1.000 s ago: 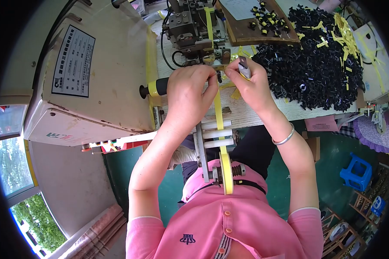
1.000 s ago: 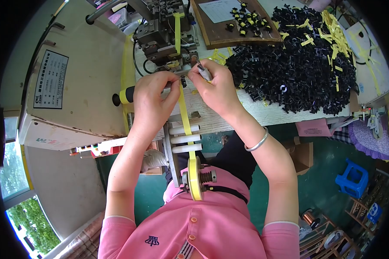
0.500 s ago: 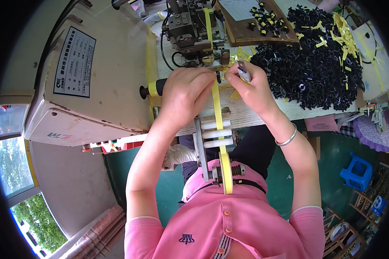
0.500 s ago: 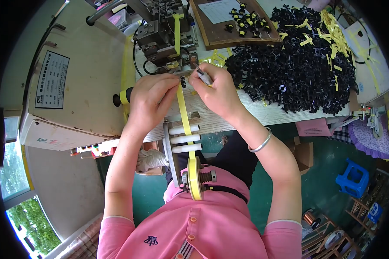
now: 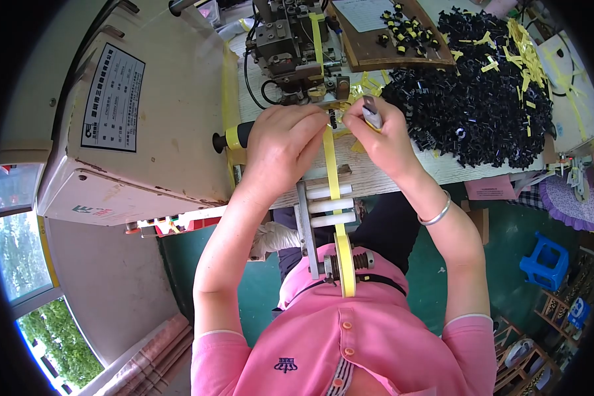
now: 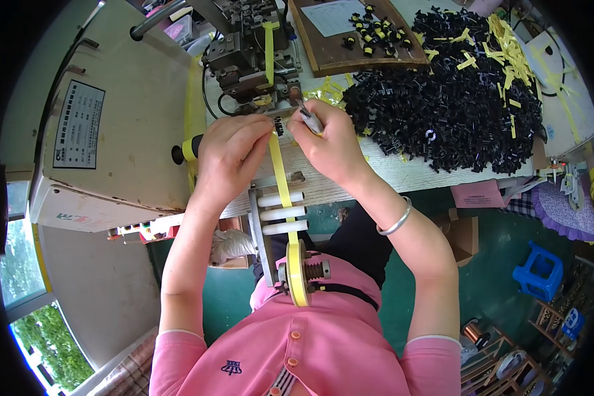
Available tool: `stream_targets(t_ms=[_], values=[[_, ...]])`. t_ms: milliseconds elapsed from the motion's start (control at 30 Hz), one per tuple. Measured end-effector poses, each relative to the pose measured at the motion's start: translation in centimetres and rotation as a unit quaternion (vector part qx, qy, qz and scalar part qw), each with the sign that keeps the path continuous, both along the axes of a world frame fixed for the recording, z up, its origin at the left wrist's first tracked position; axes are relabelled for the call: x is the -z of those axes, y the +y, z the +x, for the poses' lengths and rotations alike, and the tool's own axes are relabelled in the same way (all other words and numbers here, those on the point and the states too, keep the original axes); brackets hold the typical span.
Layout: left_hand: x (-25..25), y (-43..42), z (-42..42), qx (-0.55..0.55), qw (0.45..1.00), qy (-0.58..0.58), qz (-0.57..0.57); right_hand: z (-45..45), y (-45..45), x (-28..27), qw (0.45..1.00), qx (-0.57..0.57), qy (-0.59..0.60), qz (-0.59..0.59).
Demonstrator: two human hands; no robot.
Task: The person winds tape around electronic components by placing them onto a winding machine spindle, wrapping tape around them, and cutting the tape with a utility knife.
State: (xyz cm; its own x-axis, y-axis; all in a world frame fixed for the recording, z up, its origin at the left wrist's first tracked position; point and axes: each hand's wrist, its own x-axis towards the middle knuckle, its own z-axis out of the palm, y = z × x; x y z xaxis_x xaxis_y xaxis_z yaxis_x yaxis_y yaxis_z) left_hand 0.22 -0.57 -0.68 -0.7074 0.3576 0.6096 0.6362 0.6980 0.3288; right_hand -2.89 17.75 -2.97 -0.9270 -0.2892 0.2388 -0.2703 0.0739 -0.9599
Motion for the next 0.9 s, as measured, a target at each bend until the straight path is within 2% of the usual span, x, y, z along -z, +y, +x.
stream_targets(t_ms=[133,233,400,500,600,700,800,900], values=[[-0.2,0.0,0.0,-0.004,0.999,-0.026,0.040,0.4,0.0,-0.6,1.000,0.004,0.024,0.008],[-0.5,0.9,-0.5,-0.019,0.989,-0.062,0.130,0.4,-0.4,-0.9,0.998,0.013,0.060,0.029],[-1.1,1.2,-1.5,-0.018,0.999,-0.015,0.035,0.2,0.3,-1.5,0.996,0.002,0.061,0.060],[-1.4,1.5,-1.2,-0.012,1.000,-0.010,0.022,0.4,1.6,-1.9,0.994,0.002,-0.034,0.102],[-1.4,1.9,-1.2,-0.012,1.000,-0.005,0.011,0.5,1.6,-1.8,0.998,0.002,-0.017,0.056],[-1.9,2.0,-1.2,-0.020,1.000,0.010,-0.013,0.7,1.5,-2.3,0.997,0.000,-0.029,0.078],[-2.4,1.6,-0.9,-0.025,0.998,0.016,-0.049,1.0,1.5,-1.6,0.992,0.060,0.038,0.102],[-2.3,1.1,-0.6,-0.018,0.999,-0.001,-0.048,2.0,2.5,-1.6,0.982,-0.057,-0.182,0.013]])
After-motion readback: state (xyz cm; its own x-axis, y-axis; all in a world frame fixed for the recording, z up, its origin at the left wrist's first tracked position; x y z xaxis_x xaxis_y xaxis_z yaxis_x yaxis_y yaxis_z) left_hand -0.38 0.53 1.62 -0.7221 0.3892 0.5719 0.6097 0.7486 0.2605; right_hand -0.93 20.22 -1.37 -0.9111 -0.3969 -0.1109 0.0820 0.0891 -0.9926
